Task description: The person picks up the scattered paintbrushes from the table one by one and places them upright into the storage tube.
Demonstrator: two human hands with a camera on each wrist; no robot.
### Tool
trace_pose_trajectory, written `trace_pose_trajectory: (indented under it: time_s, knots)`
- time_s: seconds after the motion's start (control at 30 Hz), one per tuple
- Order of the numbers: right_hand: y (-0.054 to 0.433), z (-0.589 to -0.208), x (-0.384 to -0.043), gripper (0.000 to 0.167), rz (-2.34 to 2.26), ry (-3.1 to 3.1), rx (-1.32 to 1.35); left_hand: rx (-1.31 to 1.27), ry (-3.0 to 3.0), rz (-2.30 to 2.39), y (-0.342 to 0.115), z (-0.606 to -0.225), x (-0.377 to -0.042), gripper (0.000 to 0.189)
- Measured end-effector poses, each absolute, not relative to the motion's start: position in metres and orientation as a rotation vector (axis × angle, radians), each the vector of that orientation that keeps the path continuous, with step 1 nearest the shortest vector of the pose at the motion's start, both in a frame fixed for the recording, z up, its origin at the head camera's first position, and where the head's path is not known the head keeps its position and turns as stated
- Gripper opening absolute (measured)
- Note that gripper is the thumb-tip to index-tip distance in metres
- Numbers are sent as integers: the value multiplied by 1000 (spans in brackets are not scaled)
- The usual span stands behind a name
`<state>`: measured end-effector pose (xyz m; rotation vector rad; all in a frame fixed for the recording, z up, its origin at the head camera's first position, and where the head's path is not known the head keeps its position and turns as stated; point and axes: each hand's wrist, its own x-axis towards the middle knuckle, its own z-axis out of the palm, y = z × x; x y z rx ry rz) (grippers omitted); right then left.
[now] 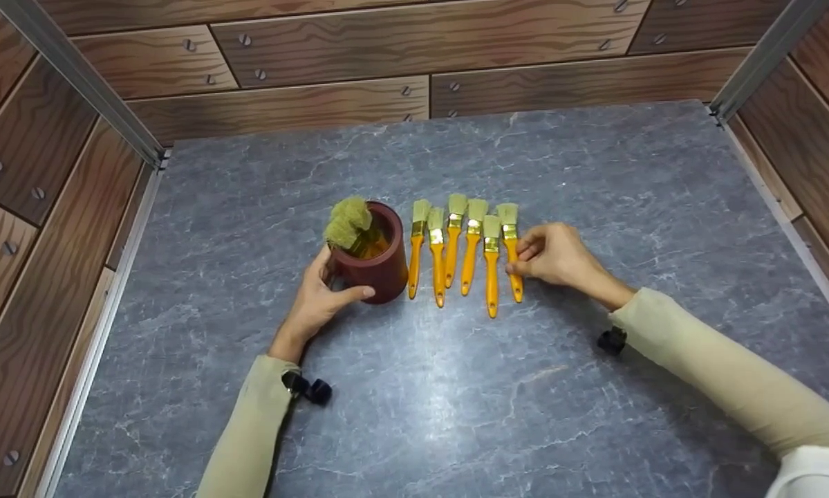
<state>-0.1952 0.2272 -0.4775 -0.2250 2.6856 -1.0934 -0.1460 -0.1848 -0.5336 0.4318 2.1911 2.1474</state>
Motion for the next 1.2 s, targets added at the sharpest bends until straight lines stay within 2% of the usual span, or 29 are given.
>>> trace_pose_trajectory:
  time_s: [0.73, 0.97, 1.2]
  knots:
    - [235, -483, -194, 32, -1318, 2483, -37, 480, 2177, 2181, -185, -533, -146, 93]
    - [239, -466, -198, 33, -1510, 2345, -8, 453, 2171, 2169, -184, -534, -145, 91]
    - [230, -435, -199, 36, -1623, 2261, -100, 463, 2173, 2178, -184, -534, -146, 92]
